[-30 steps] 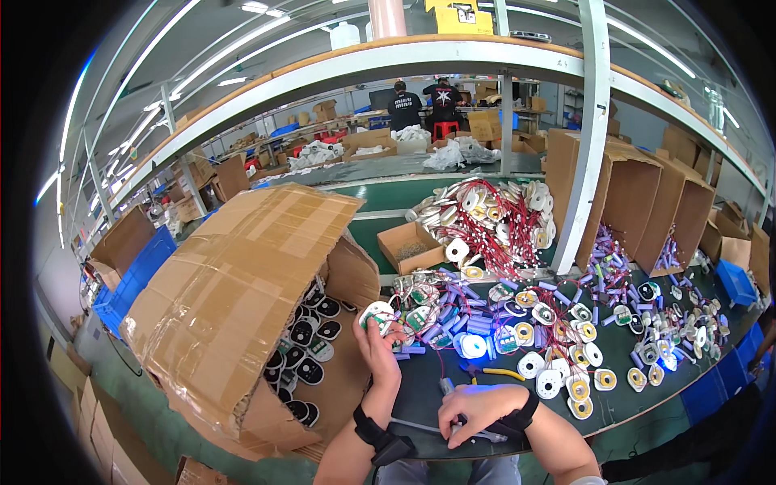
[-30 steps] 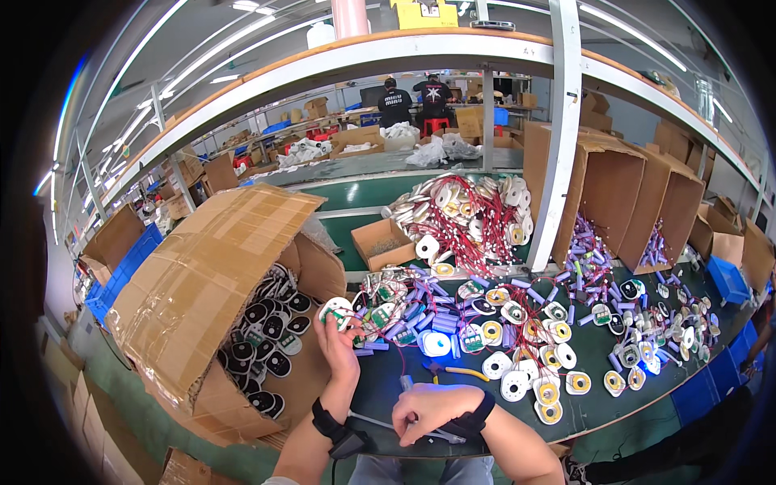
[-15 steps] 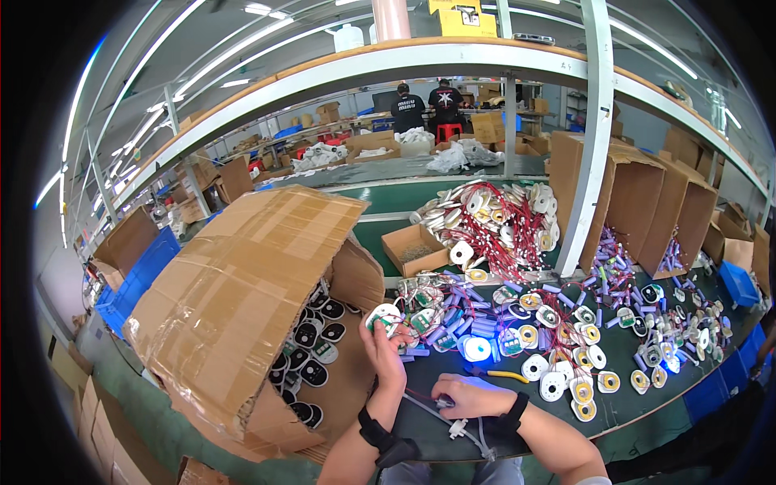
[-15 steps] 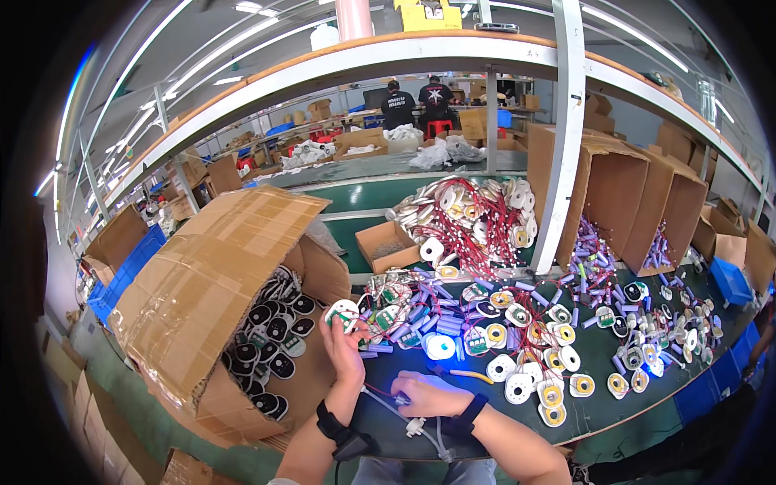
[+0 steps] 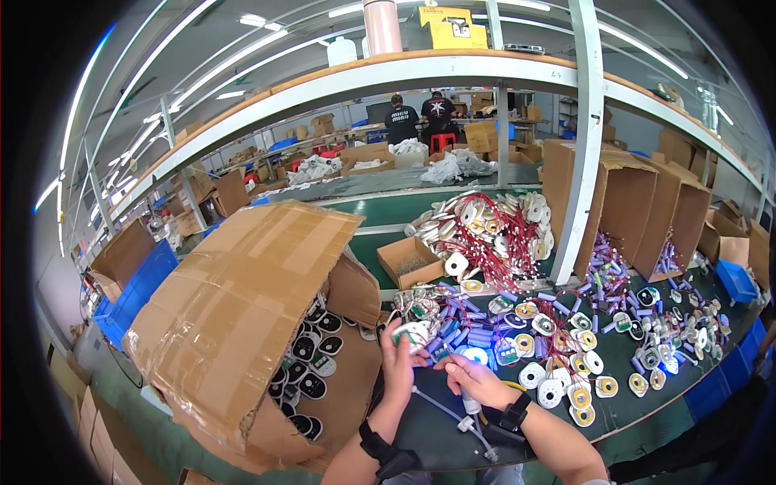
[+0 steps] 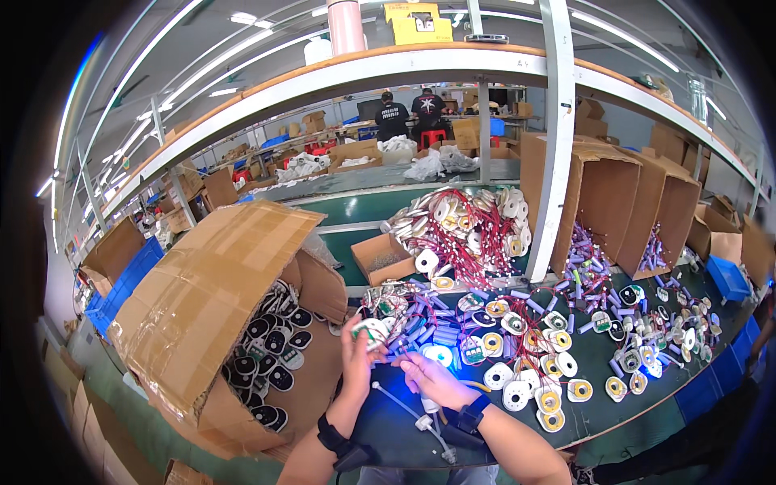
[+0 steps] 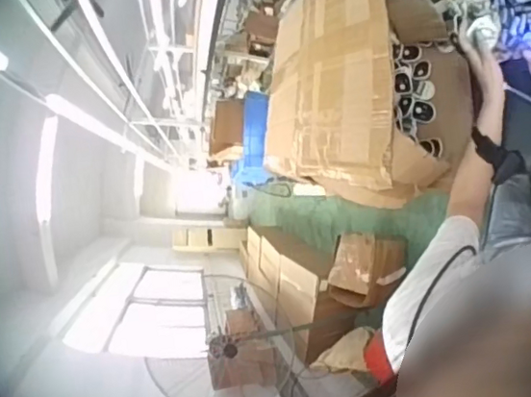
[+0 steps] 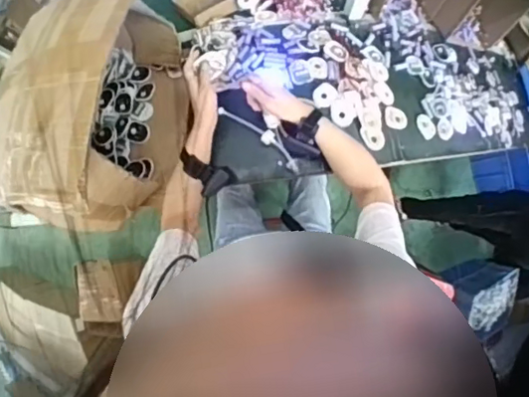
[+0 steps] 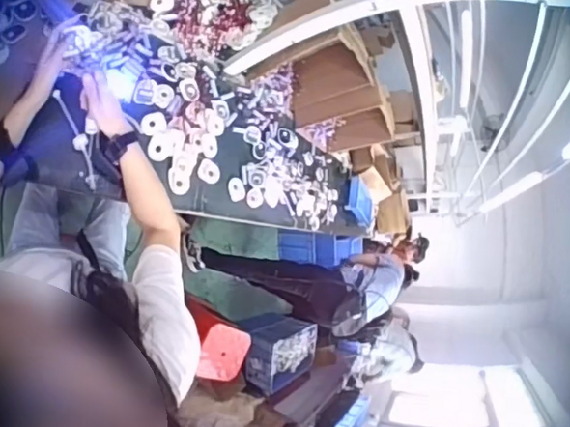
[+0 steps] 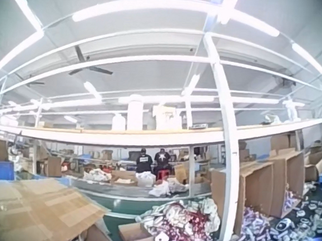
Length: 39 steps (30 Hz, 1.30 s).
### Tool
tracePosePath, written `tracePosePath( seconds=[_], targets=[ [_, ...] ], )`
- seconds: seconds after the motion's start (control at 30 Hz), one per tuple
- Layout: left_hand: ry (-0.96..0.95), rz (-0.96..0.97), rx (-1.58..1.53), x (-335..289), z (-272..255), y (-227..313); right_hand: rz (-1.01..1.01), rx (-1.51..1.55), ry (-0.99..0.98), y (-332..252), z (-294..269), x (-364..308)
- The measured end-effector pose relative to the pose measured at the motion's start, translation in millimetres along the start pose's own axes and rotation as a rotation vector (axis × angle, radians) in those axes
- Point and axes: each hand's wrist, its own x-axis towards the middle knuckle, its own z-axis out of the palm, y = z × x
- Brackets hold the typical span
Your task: Manually assembling or sorting various small electronic components, circular modules, and wiring on a factory workbench.
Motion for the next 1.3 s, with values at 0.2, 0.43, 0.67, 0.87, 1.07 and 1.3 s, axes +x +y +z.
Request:
tracePosePath(
  seconds=[0.2, 0.43, 0.67, 0.87, 1.07, 1.3],
  targets=[
    [-0.292, 0.085, 0.267, -15, 6, -8, -0.047, -0.044, 0.059, 9, -5, 0],
    [-0.394, -0.010, 0.241, -15, 10, -1, -0.092, -0.240, 0.090, -10, -12, -2],
    [-0.432, 0.048, 0.290, -12, 9, -9, -0.001, -0.010, 0.062, 6, -18, 0],
    [-0.395, 0.062, 0.343, -18, 9, -8, -0.399, -0.463, 0.427, 2, -13, 2],
    [-0.391, 0.031, 0.381, -20, 11, -6, -0.457, -0.856, 0.467, -8, -12, -1],
    [-0.408, -0.074, 0.173, -25, 18, -8, -0.430, -0.943, 0.509, -4, -11, 1]
  ],
)
